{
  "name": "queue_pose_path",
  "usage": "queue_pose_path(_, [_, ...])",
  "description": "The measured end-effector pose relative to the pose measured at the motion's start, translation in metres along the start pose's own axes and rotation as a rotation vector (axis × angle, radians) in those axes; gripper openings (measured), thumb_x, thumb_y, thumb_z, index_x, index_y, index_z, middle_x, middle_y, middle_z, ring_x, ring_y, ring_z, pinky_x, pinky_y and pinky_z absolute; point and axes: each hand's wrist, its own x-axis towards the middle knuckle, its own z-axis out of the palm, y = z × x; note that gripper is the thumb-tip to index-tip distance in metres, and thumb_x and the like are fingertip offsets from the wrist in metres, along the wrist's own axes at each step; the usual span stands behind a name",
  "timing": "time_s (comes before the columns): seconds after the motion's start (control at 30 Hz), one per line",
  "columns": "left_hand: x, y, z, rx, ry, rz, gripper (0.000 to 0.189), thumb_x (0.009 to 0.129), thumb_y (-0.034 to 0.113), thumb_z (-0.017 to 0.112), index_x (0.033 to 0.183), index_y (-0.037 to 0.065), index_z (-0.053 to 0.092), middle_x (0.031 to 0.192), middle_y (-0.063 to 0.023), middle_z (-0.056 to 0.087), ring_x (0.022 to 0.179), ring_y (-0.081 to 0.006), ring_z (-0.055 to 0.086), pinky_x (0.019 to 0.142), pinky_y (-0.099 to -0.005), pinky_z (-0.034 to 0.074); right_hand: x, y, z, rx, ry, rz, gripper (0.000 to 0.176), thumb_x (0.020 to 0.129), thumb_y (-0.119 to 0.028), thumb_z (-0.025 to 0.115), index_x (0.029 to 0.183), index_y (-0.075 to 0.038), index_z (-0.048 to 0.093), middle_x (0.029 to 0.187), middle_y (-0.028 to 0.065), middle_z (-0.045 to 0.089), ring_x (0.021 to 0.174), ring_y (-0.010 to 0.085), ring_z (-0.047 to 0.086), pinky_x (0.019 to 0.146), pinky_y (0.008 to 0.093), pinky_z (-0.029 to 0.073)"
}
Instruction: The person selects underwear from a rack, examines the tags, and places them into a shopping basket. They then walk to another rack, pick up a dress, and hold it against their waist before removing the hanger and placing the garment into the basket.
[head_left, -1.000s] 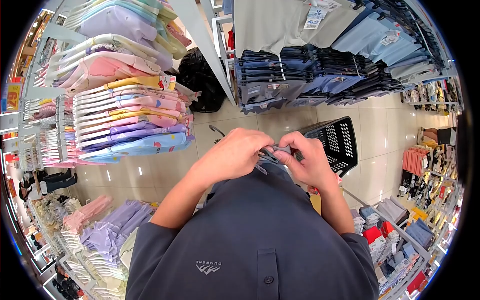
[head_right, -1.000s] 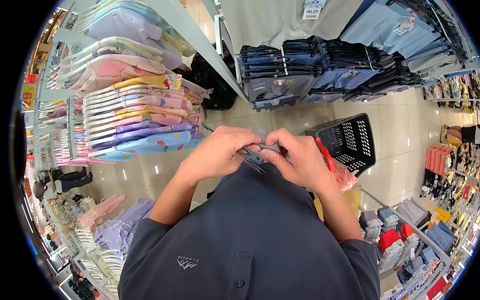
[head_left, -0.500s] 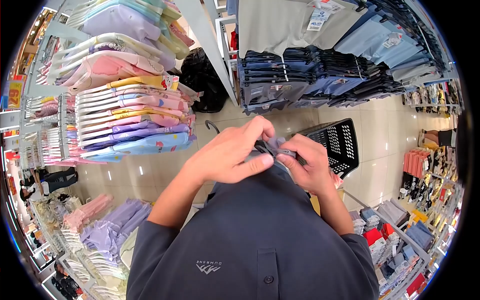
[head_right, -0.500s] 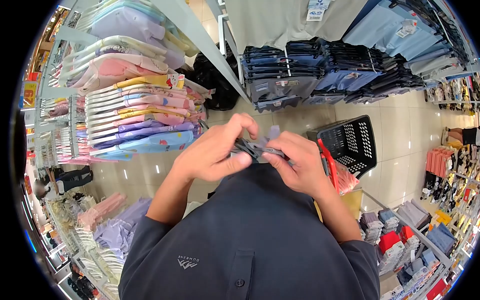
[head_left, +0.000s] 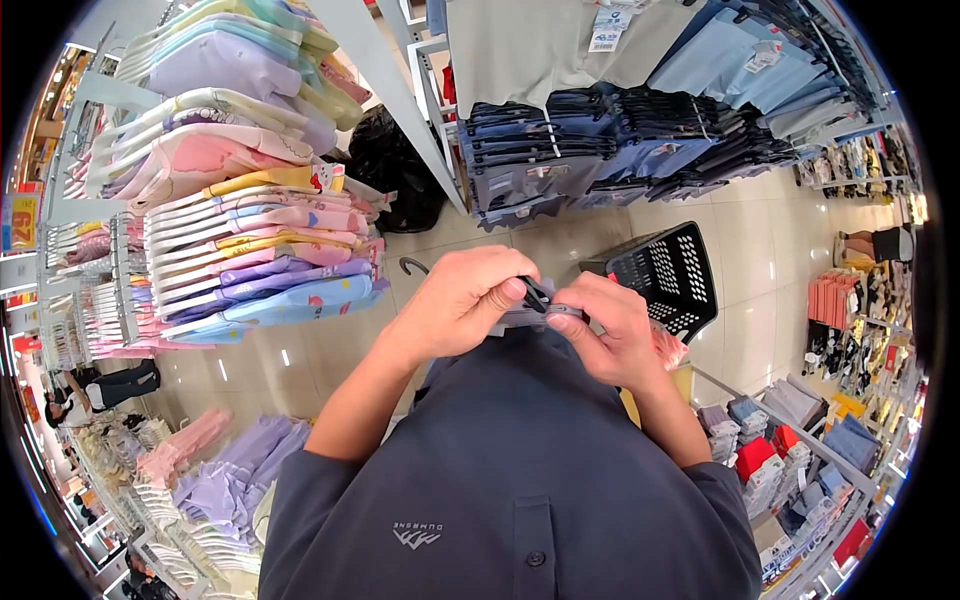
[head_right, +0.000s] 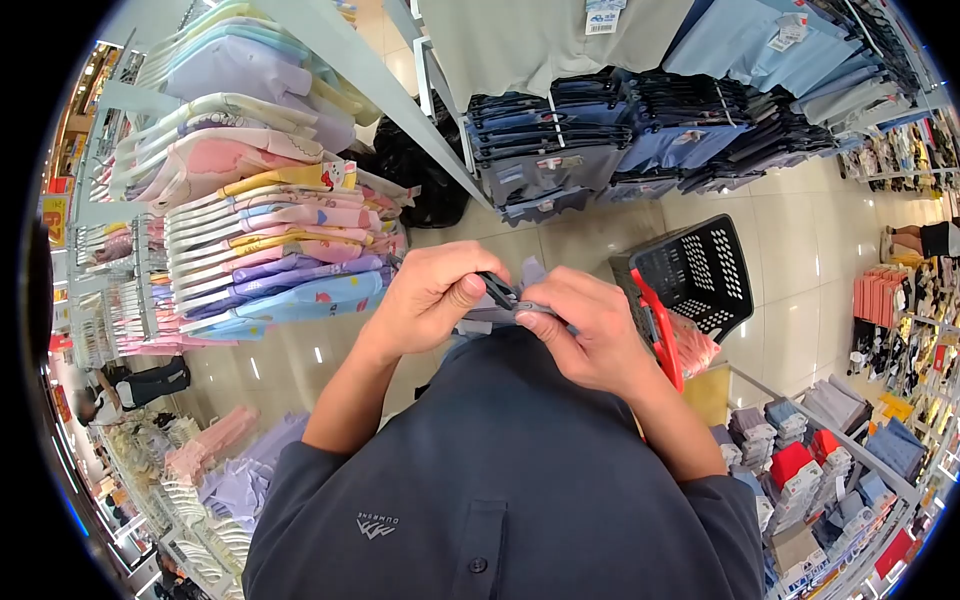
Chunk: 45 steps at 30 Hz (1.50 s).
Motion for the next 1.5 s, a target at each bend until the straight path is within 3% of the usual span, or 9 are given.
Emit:
queue_pose_path(0.13, [0.001, 0.002, -0.002, 0.006, -0.028, -0.021, 0.019, 0.094, 0.021, 0.054, 0.092, 0.003, 0.059, 0.072, -0.0114, 0.056, 0.066, -0.0292, 0.055, 0.061, -0.0357, 0.044, -0.001, 0.0, 0.002, 0.003, 0.024, 0.016, 0.011, 0.081, -0.006, 0.068, 0.088, 0.0, 0.062, 0.069, 0.0086, 0.055, 0.056, 0.0218, 0.049, 0.051, 0.032, 0.038])
queue_pose_path(0.63, [0.013, -0.017, 0.01, 0.176, -0.009, -0.14, 0.016, 0.092, 0.019, 0.056, 0.09, 0.003, 0.058, 0.067, -0.0148, 0.055, 0.058, -0.0346, 0.054, 0.054, -0.0369, 0.043, -0.004, 0.028, 0.029, 0.437, 0.251, 0.408, 0.016, 0.089, -0.012, 0.065, 0.085, 0.003, 0.059, 0.067, 0.0054, 0.058, 0.059, 0.0096, 0.06, 0.052, 0.0224, 0.044])
queue_pose_path(0.77, [0.016, -0.036, 0.023, 0.222, -0.065, -0.135, 0.015, 0.091, 0.019, 0.057, 0.09, 0.003, 0.058, 0.066, -0.0173, 0.056, 0.059, -0.0383, 0.055, 0.054, -0.041, 0.043, -0.001, 0.038, 0.008, 0.084, -0.023, 0.26, 0.021, 0.084, -0.015, 0.069, 0.094, 0.001, 0.061, 0.066, 0.0062, 0.057, 0.058, 0.0158, 0.052, 0.055, 0.0287, 0.043])
queue_pose_path(0.9, [0.029, -0.045, 0.039, 0.377, -0.226, -0.144, 0.016, 0.089, 0.02, 0.059, 0.091, 0.004, 0.056, 0.069, -0.0198, 0.06, 0.064, -0.0419, 0.057, 0.056, -0.0485, 0.043, -0.009, 0.074, -0.003, 0.029, -0.163, 0.385, 0.02, 0.08, -0.013, 0.072, 0.09, 0.002, 0.064, 0.066, 0.0072, 0.058, 0.059, 0.0157, 0.049, 0.057, 0.0288, 0.042])
queue_pose_path(1.0, [0.035, -0.053, 0.038, 0.42, -0.297, -0.243, 0.02, 0.086, 0.022, 0.062, 0.097, 0.005, 0.058, 0.084, -0.0193, 0.063, 0.078, -0.0393, 0.06, 0.064, -0.0452, 0.047, -0.02, 0.108, -0.003, 0.246, 0.014, 0.485, 0.018, 0.079, -0.01, 0.073, 0.088, 0.003, 0.066, 0.068, 0.0041, 0.059, 0.061, 0.0105, 0.049, 0.057, 0.0267, 0.041])
queue_pose_path(1.1, [0.028, -0.055, 0.034, 0.546, 0.052, 0.085, 0.026, 0.083, 0.019, 0.065, 0.104, 0.005, 0.058, 0.107, -0.0171, 0.061, 0.097, -0.036, 0.059, 0.079, -0.0419, 0.049, -0.031, 0.151, -0.015, 0.193, 0.135, 0.572, 0.017, 0.078, -0.008, 0.074, 0.089, 0.003, 0.067, 0.069, 0.0005, 0.06, 0.064, 0.0064, 0.048, 0.057, 0.0243, 0.04])
queue_pose_path(1.17, [0.02, -0.05, 0.025, 0.547, 0.114, -0.014, 0.031, 0.081, 0.013, 0.067, 0.109, 0.005, 0.058, 0.121, -0.0138, 0.054, 0.111, -0.0339, 0.052, 0.09, -0.0398, 0.046, -0.034, 0.181, -0.025, 0.239, 0.226, 0.592, 0.014, 0.08, -0.007, 0.072, 0.088, 0.003, 0.067, 0.07, -0.0035, 0.058, 0.064, 0.0053, 0.047, 0.057, 0.0227, 0.038])
queue_pose_path(1.33, [-0.02, -0.062, 0.033, 0.442, 0.227, -0.156, 0.025, 0.08, 0.008, 0.066, 0.103, 0.002, 0.057, 0.108, -0.0132, 0.059, 0.095, -0.0313, 0.06, 0.082, -0.0373, 0.049, -0.026, 0.229, -0.049, 0.199, 0.289, 0.608, 0.016, 0.082, -0.009, 0.072, 0.089, 0.004, 0.066, 0.07, -0.0051, 0.055, 0.063, 0.0034, 0.044, 0.055, 0.0215, 0.036])
queue_pose_path(1.5, [-0.067, -0.104, 0.052, 0.418, 0.201, -0.561, 0.019, 0.08, 0.011, 0.066, 0.095, 0.004, 0.057, 0.1, -0.0125, 0.06, 0.084, -0.0295, 0.062, 0.073, -0.0397, 0.049, -0.021, 0.259, -0.064, 0.3, 0.309, 0.576, 0.015, 0.082, -0.008, 0.073, 0.089, 0.002, 0.066, 0.07, -0.0069, 0.052, 0.062, 0.0026, 0.042, 0.055, 0.0204, 0.033])
